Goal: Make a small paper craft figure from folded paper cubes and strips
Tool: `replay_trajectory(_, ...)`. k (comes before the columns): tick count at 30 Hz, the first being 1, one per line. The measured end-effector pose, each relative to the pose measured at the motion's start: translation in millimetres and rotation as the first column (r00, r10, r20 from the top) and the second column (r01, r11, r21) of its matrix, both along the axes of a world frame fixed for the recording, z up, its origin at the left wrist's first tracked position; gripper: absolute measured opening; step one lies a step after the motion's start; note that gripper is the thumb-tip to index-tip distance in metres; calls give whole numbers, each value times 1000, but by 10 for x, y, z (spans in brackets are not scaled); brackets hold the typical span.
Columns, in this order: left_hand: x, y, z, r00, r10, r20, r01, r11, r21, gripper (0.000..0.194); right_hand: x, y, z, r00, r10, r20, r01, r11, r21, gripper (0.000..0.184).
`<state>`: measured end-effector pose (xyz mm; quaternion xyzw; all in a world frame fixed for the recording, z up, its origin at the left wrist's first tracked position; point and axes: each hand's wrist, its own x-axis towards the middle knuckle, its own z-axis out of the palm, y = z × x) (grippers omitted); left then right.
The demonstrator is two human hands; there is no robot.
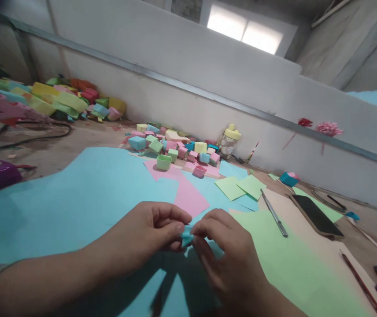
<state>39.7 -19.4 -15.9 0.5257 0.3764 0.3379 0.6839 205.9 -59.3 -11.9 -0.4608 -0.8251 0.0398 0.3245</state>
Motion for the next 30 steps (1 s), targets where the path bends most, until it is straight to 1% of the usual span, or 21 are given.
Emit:
replay_trajectory(3, 21, -19, 17, 997, -12, 77, 16, 998, -57, 16, -64, -14, 7, 991, -114, -73, 108, 990, -86, 16)
replay_trajectory(5, 27, -21, 25, 994, -13, 105, 21, 997, -78, 14, -103, -15, 2, 975, -193, -110, 180, 976, -119, 18)
replay_trajectory(7, 28, -15, 25, 994, 5, 108, 6, 995, -103, 11, -125, -10, -9, 965, -232, -121, 214, 966, -145, 19)
replay_trajectory(11, 29, -4, -3, 995, 38, 93, -28, 994, -103, 9, -133, 4, -34, 954, -273, -120, 250, 951, -182, 18)
replay_trajectory(15, 34, 0, -42, 994, 24, 104, -16, 997, -81, 10, -141, 13, -57, 949, -296, -112, 264, 936, -233, 18)
replay_trajectory(18, 24, 8, -58, 990, -3, 139, 10, 999, -52, 13, -152, 16, -77, 928, -332, -168, 276, 917, -287, 17)
replay_trajectory(19, 17, 10, -58, 990, -13, 140, 19, 999, -40, 17, -153, 16, -83, 919, -342, -198, 275, 913, -302, 16)
replay_trajectory(22, -14, 11, -33, 993, -16, 114, 18, 1000, -17, 35, -140, 13, -80, 901, -343, -265, 252, 912, -323, 16)
replay_trajectory(25, -40, 6, 31, 992, -38, 118, 40, 999, -16, 46, -106, 13, -51, 898, -308, -314, 202, 923, -326, 14)
replay_trajectory(28, -42, 1, 93, 990, -96, 101, 96, 995, 2, 50, -64, 22, -20, 922, -150, -357, 53, 962, -268, 6)
replay_trajectory(30, -31, -2, 105, 992, -100, 72, 99, 995, 21, 49, -43, 28, -8, 935, -63, -350, -20, 974, -227, 2)
